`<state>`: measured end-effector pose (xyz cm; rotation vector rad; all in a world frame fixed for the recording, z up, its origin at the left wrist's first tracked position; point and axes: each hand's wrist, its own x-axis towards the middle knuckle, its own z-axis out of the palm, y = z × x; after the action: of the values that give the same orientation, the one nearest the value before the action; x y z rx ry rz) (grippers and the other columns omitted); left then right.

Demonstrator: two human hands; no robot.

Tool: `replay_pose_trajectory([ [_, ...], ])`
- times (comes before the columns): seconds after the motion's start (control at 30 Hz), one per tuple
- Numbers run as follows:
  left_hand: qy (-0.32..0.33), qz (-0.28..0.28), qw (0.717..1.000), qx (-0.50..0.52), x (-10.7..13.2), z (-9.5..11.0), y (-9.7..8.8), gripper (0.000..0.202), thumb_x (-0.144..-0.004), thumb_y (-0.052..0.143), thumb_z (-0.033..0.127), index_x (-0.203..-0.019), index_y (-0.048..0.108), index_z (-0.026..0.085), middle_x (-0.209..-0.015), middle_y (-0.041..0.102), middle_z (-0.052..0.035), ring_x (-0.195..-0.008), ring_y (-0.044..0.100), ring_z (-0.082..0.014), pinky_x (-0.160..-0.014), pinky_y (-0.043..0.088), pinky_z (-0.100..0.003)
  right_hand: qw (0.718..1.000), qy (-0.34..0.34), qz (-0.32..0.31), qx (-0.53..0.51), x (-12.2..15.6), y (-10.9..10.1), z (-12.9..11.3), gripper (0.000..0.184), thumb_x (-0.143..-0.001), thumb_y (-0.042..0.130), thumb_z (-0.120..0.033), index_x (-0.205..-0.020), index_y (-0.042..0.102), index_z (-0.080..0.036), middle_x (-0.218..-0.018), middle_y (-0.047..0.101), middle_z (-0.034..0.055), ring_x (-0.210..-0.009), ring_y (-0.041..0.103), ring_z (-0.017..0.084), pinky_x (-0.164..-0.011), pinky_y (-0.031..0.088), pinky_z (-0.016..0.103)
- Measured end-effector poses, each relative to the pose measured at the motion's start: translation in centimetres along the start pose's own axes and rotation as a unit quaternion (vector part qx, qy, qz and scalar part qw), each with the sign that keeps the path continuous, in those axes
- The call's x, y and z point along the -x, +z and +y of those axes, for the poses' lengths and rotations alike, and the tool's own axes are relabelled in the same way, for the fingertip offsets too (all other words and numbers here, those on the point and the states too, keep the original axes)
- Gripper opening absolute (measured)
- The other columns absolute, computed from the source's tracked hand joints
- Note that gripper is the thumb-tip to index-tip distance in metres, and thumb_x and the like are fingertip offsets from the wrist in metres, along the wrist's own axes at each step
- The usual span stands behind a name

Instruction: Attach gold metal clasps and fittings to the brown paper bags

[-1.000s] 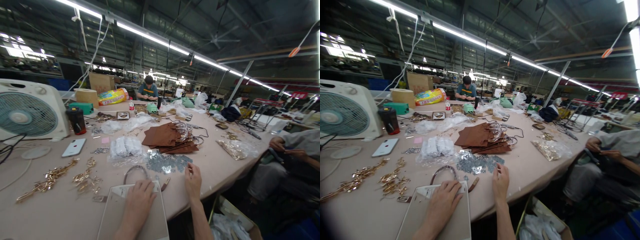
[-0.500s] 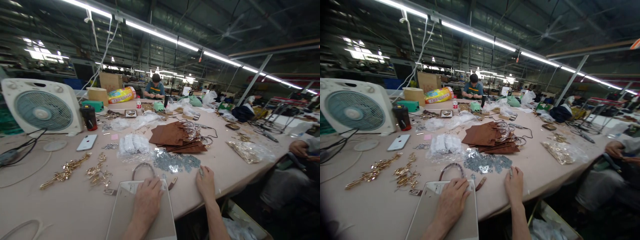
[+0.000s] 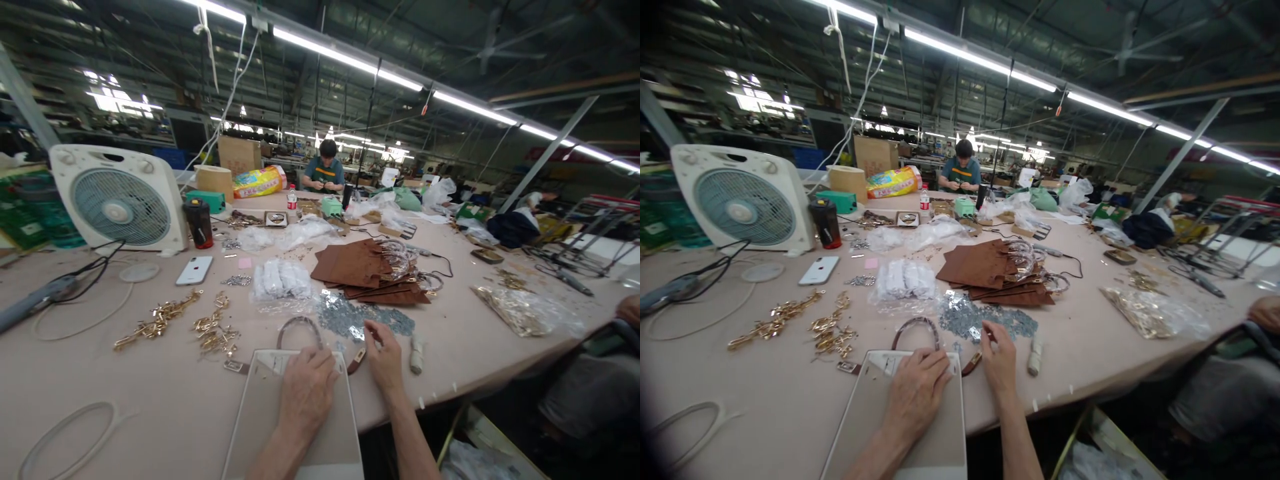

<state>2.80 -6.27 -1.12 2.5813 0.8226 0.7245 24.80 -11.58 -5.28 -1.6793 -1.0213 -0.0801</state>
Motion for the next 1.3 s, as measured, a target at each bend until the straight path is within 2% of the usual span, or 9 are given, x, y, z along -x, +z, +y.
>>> replay_pose_trajectory([
  [0.2, -0.004, -0.003, 1.0, 0.022, 0.3, -0.2, -0.1, 0.013, -0.101, 0.06, 0.022, -0.106, 0.07, 0.028, -0.119, 0.072, -0.0007, -0.115, 0.057, -0.0259, -0.096, 0.043, -0.045, 0.984, 0.138, 0.0, -0.113, -0.1, 0.9, 1.0, 0.044, -0.089, 0.067, -0.051, -0.117, 0.073, -0.018, -0.115, 0.076, 0.0125, -0.104, 0.071, 0.027, -0.095, 0.055, 0.043],
  [0.33, -0.003, 0.01, 0.999, 0.035, 0.5, -0.2, 0.1, 0.021, -0.097, 0.06, 0.019, -0.115, 0.068, 0.026, -0.128, 0.069, -0.0039, -0.12, 0.055, -0.0273, -0.103, 0.041, -0.048, 0.974, 0.184, 0.055, -0.124, -0.4, 0.2, 1.6, 0.05, -0.087, 0.066, -0.054, -0.121, 0.072, -0.017, -0.109, 0.077, 0.0112, -0.098, 0.071, 0.027, -0.09, 0.056, 0.04],
  [0.43, -0.004, 0.015, 1.0, 0.027, 0.6, -0.2, 0.2, 0.021, -0.097, 0.06, 0.02, -0.116, 0.068, 0.025, -0.128, 0.069, -0.0056, -0.12, 0.056, -0.0276, -0.103, 0.042, -0.047, 0.971, 0.19, 0.087, -0.12, -0.5, -0.2, 2.0, 0.049, -0.089, 0.062, -0.053, -0.121, 0.072, -0.017, -0.106, 0.077, 0.0101, -0.094, 0.071, 0.027, -0.085, 0.056, 0.038],
  [0.57, 0.0, 0.021, 1.0, 0.011, 0.6, -0.2, 0.3, 0.022, -0.098, 0.059, 0.022, -0.118, 0.068, 0.026, -0.128, 0.069, -0.0052, -0.119, 0.057, -0.0272, -0.103, 0.043, -0.046, 0.979, 0.164, 0.093, -0.074, -0.5, 0.1, 2.2, 0.044, -0.091, 0.057, -0.049, -0.119, 0.072, -0.018, -0.113, 0.076, 0.0111, -0.096, 0.071, 0.027, -0.087, 0.056, 0.039],
  [0.67, 0.003, 0.024, 1.0, 0.003, 0.7, -0.3, 0.4, 0.022, -0.097, 0.059, 0.022, -0.117, 0.069, 0.026, -0.128, 0.069, -0.0056, -0.119, 0.058, -0.027, -0.103, 0.044, -0.046, 0.986, 0.142, 0.076, -0.038, -0.9, 0.4, 2.2, 0.042, -0.092, 0.056, -0.047, -0.115, 0.074, -0.018, -0.11, 0.077, 0.0115, -0.093, 0.071, 0.027, -0.084, 0.056, 0.04],
  [0.8, 0.004, 0.025, 1.0, 0.011, 0.6, -0.4, 0.5, 0.022, -0.097, 0.059, 0.022, -0.116, 0.07, 0.025, -0.127, 0.069, -0.0068, -0.118, 0.058, -0.0272, -0.102, 0.045, -0.045, 0.996, 0.057, 0.062, 0.023, -1.8, 0.2, 2.4, 0.037, -0.091, 0.056, -0.045, -0.107, 0.077, -0.019, -0.107, 0.076, 0.0122, -0.1, 0.068, 0.029, -0.092, 0.054, 0.044],
  [1.03, -0.003, 0.031, 0.999, 0.012, 0.7, -0.4, 0.5, 0.021, -0.097, 0.06, 0.021, -0.115, 0.069, 0.028, -0.127, 0.069, -0.0035, -0.118, 0.058, -0.0265, -0.102, 0.044, -0.045, 0.995, -0.01, -0.037, 0.096, -2.6, -0.1, 3.4, 0.031, -0.09, 0.06, -0.04, -0.106, 0.077, -0.021, -0.107, 0.071, 0.0117, -0.091, 0.067, 0.026, -0.088, 0.056, 0.043],
  [1.17, 0.003, 0.037, 0.999, -0.002, 0.7, -0.4, 0.7, 0.024, -0.095, 0.06, 0.02, -0.117, 0.068, 0.026, -0.128, 0.069, -0.0058, -0.118, 0.057, -0.0274, -0.102, 0.045, -0.045, 0.991, -0.064, -0.076, 0.09, -3.7, 1.1, 3.0, 0.031, -0.094, 0.058, -0.04, -0.113, 0.076, -0.023, -0.118, 0.07, 0.0112, -0.109, 0.066, 0.027, -0.099, 0.054, 0.044],
  [1.3, 0.005, 0.04, 0.999, -0.001, 0.7, -0.4, 1.0, 0.024, -0.096, 0.059, 0.021, -0.117, 0.068, 0.026, -0.127, 0.068, -0.0067, -0.118, 0.058, -0.0275, -0.101, 0.045, -0.045, 0.978, -0.102, -0.151, 0.104, -5.1, 3.4, 2.2, 0.048, -0.092, 0.065, -0.041, -0.136, 0.068, -0.025, -0.143, 0.064, 0.0105, -0.134, 0.056, 0.029, -0.118, 0.04, 0.05],
])
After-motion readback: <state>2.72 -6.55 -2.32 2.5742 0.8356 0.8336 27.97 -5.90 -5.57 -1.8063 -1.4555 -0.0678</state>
